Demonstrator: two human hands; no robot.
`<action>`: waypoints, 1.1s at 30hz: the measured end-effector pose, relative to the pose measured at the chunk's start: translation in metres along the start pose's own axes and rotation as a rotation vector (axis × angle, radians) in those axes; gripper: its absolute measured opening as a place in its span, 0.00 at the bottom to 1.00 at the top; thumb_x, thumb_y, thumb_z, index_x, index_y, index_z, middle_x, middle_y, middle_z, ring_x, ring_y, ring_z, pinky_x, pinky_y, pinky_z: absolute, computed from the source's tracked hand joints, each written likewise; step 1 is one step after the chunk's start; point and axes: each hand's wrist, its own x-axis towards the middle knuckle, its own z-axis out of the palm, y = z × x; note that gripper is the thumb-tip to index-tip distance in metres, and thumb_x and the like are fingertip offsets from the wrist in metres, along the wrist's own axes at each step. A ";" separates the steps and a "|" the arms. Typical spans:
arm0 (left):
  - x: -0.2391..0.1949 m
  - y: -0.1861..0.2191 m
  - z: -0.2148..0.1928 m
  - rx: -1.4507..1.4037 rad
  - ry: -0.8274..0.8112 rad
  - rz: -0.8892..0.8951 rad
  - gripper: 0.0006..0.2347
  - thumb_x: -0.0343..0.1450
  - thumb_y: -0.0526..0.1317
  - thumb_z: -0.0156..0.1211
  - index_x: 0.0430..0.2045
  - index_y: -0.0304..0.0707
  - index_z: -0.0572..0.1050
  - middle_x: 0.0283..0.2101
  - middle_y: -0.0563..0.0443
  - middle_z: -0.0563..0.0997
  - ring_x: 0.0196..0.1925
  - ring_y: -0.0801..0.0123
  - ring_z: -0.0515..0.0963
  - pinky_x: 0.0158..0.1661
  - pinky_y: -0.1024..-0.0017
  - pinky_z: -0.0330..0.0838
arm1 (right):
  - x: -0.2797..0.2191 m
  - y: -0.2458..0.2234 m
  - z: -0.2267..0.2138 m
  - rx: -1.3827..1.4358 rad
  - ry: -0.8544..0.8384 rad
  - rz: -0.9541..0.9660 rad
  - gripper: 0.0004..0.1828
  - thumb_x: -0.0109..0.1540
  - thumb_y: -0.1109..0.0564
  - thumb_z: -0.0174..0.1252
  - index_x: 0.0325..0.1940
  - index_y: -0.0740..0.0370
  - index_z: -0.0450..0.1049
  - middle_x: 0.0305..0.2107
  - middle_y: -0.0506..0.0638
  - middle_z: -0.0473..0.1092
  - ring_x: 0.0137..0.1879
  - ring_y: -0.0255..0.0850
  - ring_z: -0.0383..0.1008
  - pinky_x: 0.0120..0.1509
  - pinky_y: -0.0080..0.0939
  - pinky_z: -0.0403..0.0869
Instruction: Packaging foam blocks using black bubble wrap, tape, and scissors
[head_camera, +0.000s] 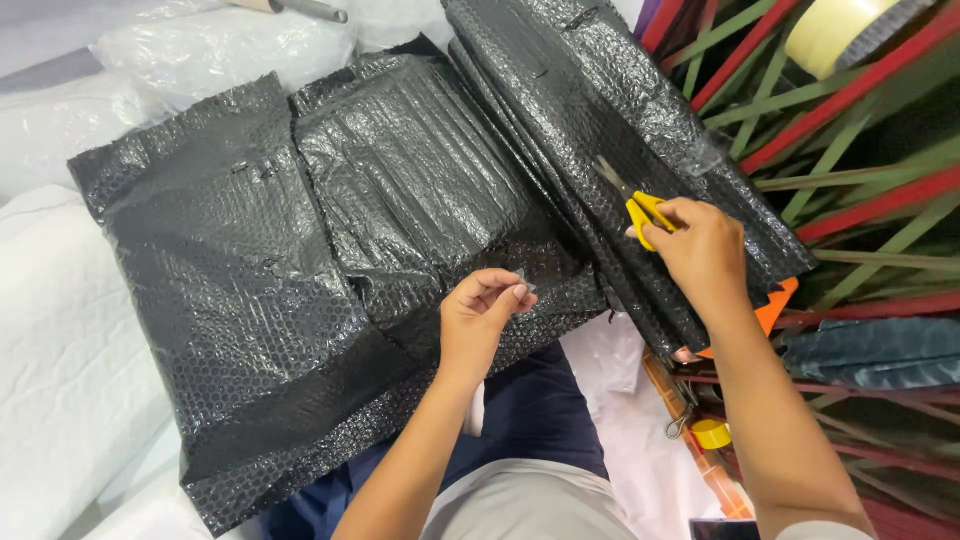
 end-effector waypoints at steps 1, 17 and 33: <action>-0.003 0.002 -0.001 0.000 0.002 0.002 0.05 0.69 0.24 0.64 0.36 0.21 0.78 0.34 0.35 0.84 0.34 0.59 0.87 0.38 0.69 0.87 | 0.004 0.003 0.002 0.001 -0.001 -0.003 0.18 0.50 0.42 0.77 0.43 0.35 0.83 0.30 0.34 0.76 0.39 0.35 0.79 0.46 0.33 0.75; -0.034 0.027 -0.012 -0.012 0.004 0.028 0.04 0.69 0.25 0.64 0.35 0.28 0.78 0.32 0.42 0.82 0.34 0.63 0.86 0.38 0.71 0.84 | 0.051 -0.020 -0.022 0.009 -0.357 0.389 0.05 0.58 0.63 0.61 0.37 0.67 0.76 0.25 0.54 0.78 0.23 0.40 0.79 0.25 0.35 0.73; -0.054 0.049 -0.020 -0.024 0.057 0.017 0.10 0.68 0.27 0.66 0.41 0.36 0.77 0.37 0.50 0.82 0.41 0.75 0.81 0.47 0.77 0.81 | 0.014 0.006 -0.016 -0.104 0.065 -0.287 0.05 0.68 0.61 0.69 0.48 0.59 0.82 0.31 0.48 0.77 0.41 0.48 0.79 0.56 0.48 0.70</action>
